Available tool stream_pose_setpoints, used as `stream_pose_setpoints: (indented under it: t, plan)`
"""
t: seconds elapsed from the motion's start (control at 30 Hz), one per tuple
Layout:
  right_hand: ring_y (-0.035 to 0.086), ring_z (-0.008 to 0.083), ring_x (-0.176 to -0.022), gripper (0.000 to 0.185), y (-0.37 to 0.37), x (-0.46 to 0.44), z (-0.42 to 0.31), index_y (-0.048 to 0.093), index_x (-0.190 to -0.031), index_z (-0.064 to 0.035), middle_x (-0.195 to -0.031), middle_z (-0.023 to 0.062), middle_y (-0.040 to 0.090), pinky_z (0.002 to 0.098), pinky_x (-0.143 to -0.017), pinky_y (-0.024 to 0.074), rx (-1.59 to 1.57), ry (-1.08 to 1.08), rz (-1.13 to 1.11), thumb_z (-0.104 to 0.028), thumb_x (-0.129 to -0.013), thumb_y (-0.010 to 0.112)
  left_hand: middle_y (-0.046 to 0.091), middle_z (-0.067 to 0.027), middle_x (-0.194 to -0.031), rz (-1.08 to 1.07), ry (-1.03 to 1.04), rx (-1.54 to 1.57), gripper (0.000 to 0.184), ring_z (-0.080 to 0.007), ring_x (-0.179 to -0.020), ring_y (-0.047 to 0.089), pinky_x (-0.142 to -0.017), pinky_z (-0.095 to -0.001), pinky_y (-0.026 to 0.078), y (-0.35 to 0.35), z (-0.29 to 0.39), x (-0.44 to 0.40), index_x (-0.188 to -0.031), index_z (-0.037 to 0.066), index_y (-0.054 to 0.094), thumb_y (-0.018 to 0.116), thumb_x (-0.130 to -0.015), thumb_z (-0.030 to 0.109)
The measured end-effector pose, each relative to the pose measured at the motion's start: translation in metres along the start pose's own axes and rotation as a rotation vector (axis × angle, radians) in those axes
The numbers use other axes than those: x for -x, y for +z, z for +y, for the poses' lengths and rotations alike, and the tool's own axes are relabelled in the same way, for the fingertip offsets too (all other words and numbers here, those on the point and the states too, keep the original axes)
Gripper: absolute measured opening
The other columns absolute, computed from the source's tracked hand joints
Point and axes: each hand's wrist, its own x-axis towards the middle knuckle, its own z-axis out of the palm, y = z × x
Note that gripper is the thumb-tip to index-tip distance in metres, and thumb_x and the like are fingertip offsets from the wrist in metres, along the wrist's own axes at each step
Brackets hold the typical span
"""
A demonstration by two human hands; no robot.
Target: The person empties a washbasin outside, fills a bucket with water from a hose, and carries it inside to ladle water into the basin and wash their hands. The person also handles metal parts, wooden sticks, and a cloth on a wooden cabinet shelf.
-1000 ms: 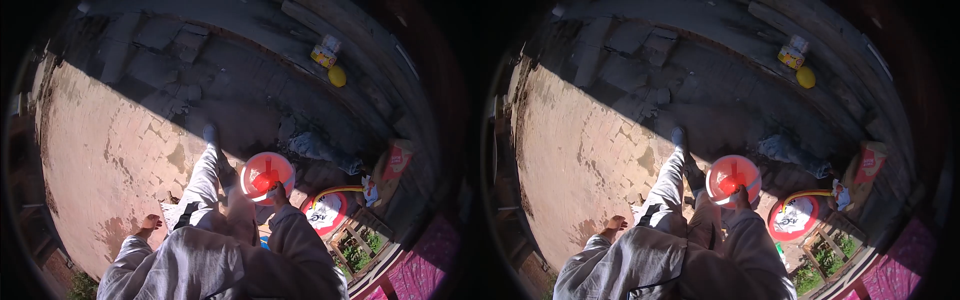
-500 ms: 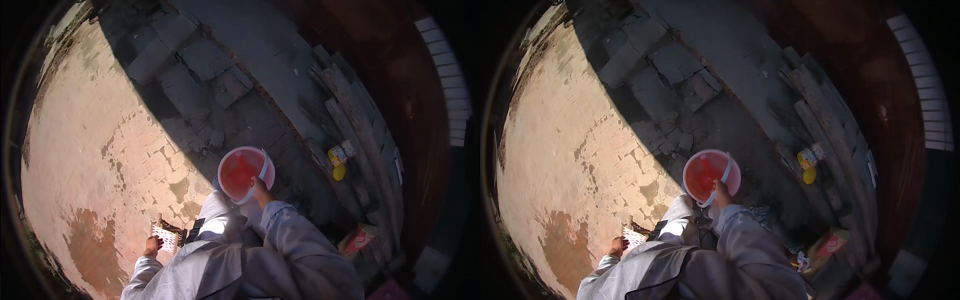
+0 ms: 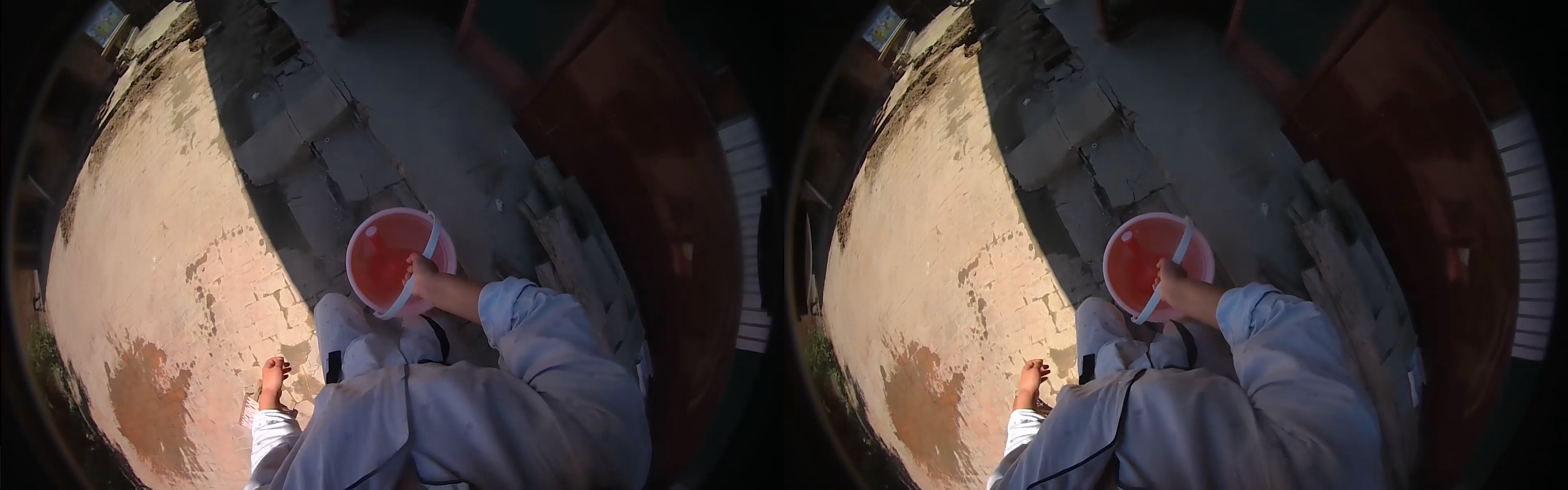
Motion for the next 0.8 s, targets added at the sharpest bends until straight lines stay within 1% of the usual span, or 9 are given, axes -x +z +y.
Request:
stream_pose_setpoints:
  t: [0.07, 0.27, 0.43, 0.5, 0.53, 0.6, 0.7, 0.73, 0.8]
  plan:
    - [0.037, 0.0167, -0.048, 0.01, 0.013, -0.001, -0.053, 0.042, -0.071, -0.0121, -0.057, 0.0014, 0.038, 0.034, -0.057, 0.0379, -0.064, 0.0, -0.029, -0.013, -0.076, 0.051, 0.062, -0.0082, -0.087, -0.143, 0.05, -0.054, 0.025, -0.018, -0.075, 0.06, -0.065, -0.0307, 0.045, 0.021, 0.011, -0.004, -0.105, 0.005, 0.052, 0.049, -0.088, 0.023]
    - [0.037, 0.0165, -0.05, 0.013, 0.03, -0.008, -0.176, 0.041, -0.068, -0.0134, -0.054, 0.0006, 0.037, 0.0345, -0.063, 0.0372, -0.118, 0.042, 0.05, -0.014, -0.077, 0.05, 0.063, -0.0106, -0.09, -0.122, -0.226, -0.066, 0.029, -0.0201, -0.077, 0.062, -0.066, -0.0333, 0.047, 0.046, 0.049, -0.05, -0.107, 0.003, 0.05, 0.049, -0.088, 0.025]
    - [0.037, 0.0175, -0.048, 0.016, 0.058, -0.036, -0.265, 0.04, -0.063, -0.0131, -0.052, 0.0006, 0.037, 0.0346, -0.06, 0.0363, -0.136, 0.059, 0.155, -0.014, -0.077, 0.049, 0.061, -0.0128, -0.094, -0.156, -0.511, -0.099, 0.031, -0.0239, -0.081, 0.061, -0.066, -0.038, 0.047, 0.018, 0.161, -0.14, -0.109, 0.004, 0.048, 0.051, -0.087, 0.025]
    - [0.039, 0.0186, -0.049, 0.019, 0.076, -0.061, -0.304, 0.039, -0.061, -0.0123, -0.052, 0.0023, 0.036, 0.0338, -0.055, 0.0365, -0.177, 0.092, 0.123, -0.014, -0.076, 0.05, 0.06, -0.0157, -0.102, -0.115, -0.606, -0.033, 0.036, -0.0276, -0.087, 0.06, -0.071, -0.0401, 0.047, -0.011, 0.209, -0.209, -0.114, 0.004, 0.045, 0.048, -0.087, 0.027]
    - [0.041, 0.0192, -0.05, 0.02, 0.08, -0.064, -0.315, 0.039, -0.059, -0.0119, -0.053, 0.0035, 0.036, 0.0337, -0.052, 0.0366, -0.203, 0.093, 0.138, -0.015, -0.075, 0.051, 0.056, -0.018, -0.111, -0.089, -0.605, -0.04, 0.04, -0.0297, -0.1, 0.056, -0.085, -0.041, 0.042, -0.023, 0.254, -0.225, -0.121, 0.004, 0.041, 0.042, -0.089, 0.028]
    - [0.041, 0.019, -0.05, 0.022, 0.09, -0.081, -0.343, 0.039, -0.058, -0.0121, -0.053, 0.0035, 0.037, 0.0341, -0.052, 0.037, -0.246, 0.091, 0.139, -0.016, -0.074, 0.052, 0.056, -0.0178, -0.111, -0.071, -0.639, -0.098, 0.043, -0.03, -0.1, 0.056, -0.085, -0.0438, 0.04, -0.058, 0.336, -0.256, -0.12, 0.005, 0.042, 0.042, -0.088, 0.033]
    - [0.041, 0.019, -0.051, 0.022, 0.133, -0.073, -0.404, 0.039, -0.059, -0.0128, -0.053, 0.0026, 0.036, 0.0348, -0.053, 0.0375, -0.248, 0.103, 0.198, -0.016, -0.076, 0.052, 0.055, -0.0211, -0.11, 0.148, -0.748, -0.076, 0.039, -0.0349, -0.084, 0.059, -0.072, -0.0494, 0.045, -0.153, 0.398, -0.301, -0.116, 0.003, 0.044, 0.045, -0.087, 0.029]
    - [0.041, 0.019, -0.051, 0.022, 0.156, -0.068, -0.424, 0.038, -0.059, -0.0131, -0.053, 0.0021, 0.036, 0.035, -0.053, 0.0376, -0.237, 0.11, 0.221, -0.016, -0.077, 0.051, 0.056, -0.0198, -0.104, 0.363, -0.661, -0.025, 0.039, -0.0341, -0.082, 0.059, -0.062, -0.0457, 0.047, -0.197, 0.388, -0.328, -0.116, 0.004, 0.043, 0.043, -0.087, 0.029]
    - [0.041, 0.0189, -0.051, 0.021, 0.184, -0.075, -0.456, 0.04, -0.061, -0.0127, -0.053, 0.0018, 0.037, 0.0349, -0.053, 0.0375, -0.204, 0.095, 0.197, -0.017, -0.078, 0.051, 0.055, -0.0182, -0.1, 0.486, -0.582, -0.111, 0.039, -0.033, -0.079, 0.059, -0.057, -0.0435, 0.047, -0.237, 0.472, -0.335, -0.117, 0.005, 0.043, 0.043, -0.086, 0.03]
